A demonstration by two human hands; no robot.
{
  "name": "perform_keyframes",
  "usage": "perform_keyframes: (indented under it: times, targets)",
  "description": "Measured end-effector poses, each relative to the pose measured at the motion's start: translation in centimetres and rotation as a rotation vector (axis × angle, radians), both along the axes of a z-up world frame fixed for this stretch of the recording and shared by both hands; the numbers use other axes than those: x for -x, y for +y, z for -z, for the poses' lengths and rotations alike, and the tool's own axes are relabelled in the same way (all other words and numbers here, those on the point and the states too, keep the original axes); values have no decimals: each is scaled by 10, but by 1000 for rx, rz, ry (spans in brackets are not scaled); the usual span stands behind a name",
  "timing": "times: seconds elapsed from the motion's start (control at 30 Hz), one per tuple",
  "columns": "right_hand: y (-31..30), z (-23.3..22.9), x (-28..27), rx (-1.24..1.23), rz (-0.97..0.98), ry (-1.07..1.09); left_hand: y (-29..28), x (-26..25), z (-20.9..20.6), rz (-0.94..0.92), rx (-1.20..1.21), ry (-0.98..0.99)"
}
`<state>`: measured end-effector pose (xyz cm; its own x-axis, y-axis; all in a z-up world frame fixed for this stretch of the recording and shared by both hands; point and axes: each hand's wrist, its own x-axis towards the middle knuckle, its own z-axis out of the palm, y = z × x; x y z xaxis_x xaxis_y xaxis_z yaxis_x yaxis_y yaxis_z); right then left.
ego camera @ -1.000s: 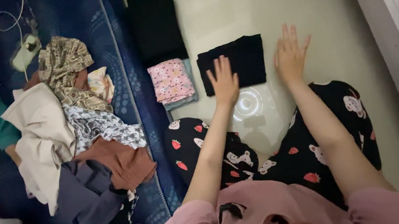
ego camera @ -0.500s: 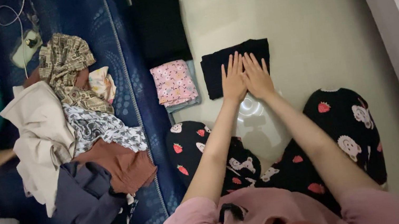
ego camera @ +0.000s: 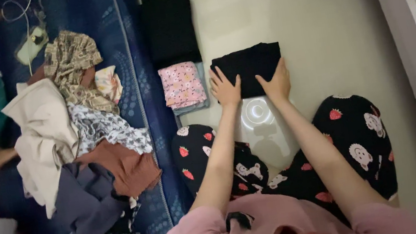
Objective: Folding laundry while sitting on the floor.
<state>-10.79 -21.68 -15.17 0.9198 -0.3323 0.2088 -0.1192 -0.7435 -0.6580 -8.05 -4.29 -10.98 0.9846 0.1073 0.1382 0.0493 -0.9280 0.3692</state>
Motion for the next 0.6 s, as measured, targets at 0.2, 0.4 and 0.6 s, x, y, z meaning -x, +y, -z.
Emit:
perform_keyframes:
  times: [0.2,0.4,0.6]
  targets:
    - [-11,-12,6,-384,123,140,29,-20,26,-117,321,119]
    - [-36,-28,12,-662,82,328,50,-20,49,-76,645,395]
    - [-37,-59,17,-551,18,150,45,10,8,-93,1167,615]
